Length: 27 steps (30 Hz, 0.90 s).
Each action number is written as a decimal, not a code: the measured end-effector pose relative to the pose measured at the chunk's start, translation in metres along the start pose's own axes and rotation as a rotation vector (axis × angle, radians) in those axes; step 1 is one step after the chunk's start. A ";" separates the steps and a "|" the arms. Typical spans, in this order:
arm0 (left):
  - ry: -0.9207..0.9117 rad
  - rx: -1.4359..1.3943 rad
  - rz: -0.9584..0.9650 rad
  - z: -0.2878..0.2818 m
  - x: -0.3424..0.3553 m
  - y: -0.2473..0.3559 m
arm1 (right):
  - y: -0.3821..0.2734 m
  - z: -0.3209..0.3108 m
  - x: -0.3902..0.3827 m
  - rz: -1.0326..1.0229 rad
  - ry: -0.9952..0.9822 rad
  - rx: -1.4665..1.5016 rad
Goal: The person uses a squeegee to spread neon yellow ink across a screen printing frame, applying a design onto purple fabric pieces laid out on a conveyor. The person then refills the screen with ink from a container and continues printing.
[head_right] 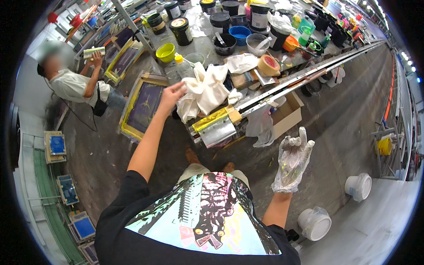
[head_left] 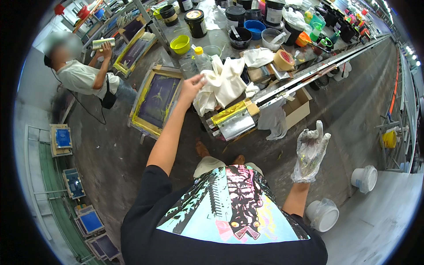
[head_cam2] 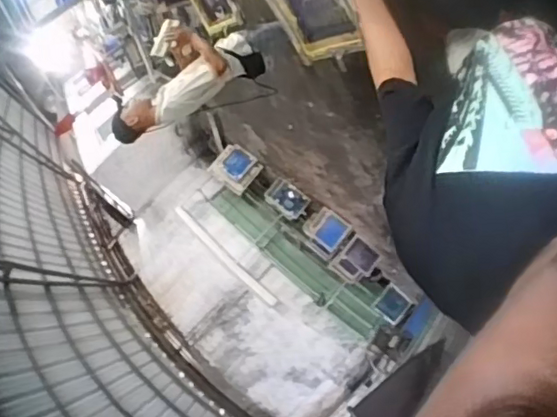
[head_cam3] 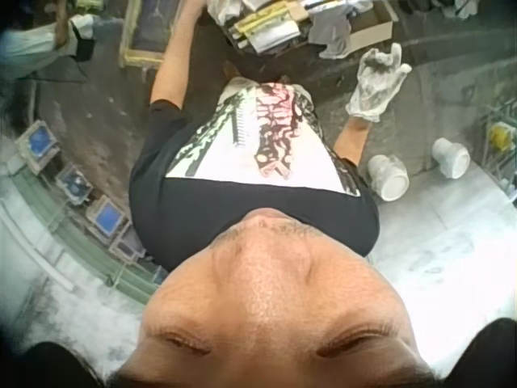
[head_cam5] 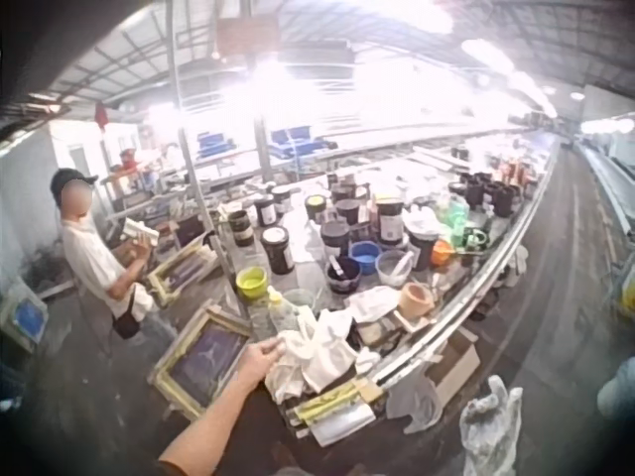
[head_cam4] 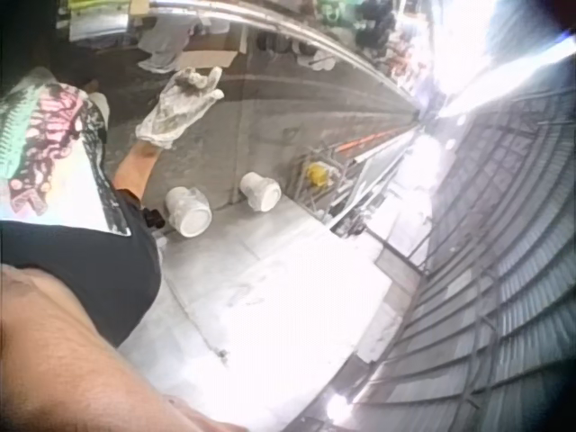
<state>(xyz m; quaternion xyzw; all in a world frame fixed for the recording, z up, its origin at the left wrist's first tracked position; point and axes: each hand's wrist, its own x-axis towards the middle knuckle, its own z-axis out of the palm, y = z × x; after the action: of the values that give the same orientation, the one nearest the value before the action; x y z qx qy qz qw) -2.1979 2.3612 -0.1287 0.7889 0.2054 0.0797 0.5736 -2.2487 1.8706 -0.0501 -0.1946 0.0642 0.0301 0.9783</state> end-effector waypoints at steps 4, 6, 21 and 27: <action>0.019 -0.230 0.073 -0.027 -0.005 0.053 | 0.001 -0.016 0.001 -0.008 0.020 -0.040; 0.038 -0.298 0.109 -0.033 -0.011 0.070 | 0.005 -0.011 -0.006 -0.002 0.047 -0.020; -0.024 -0.498 0.212 -0.037 -0.061 0.127 | 0.035 0.038 0.004 0.023 -0.159 -0.594; -0.137 -0.505 0.375 -0.044 -0.115 0.174 | 0.108 0.138 0.050 -0.190 -0.779 -1.412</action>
<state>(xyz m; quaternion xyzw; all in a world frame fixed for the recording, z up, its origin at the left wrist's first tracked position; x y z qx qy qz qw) -2.2776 2.3068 0.0620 0.6492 -0.0090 0.1794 0.7391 -2.1923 2.0249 0.0286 -0.7462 -0.3317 0.0459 0.5754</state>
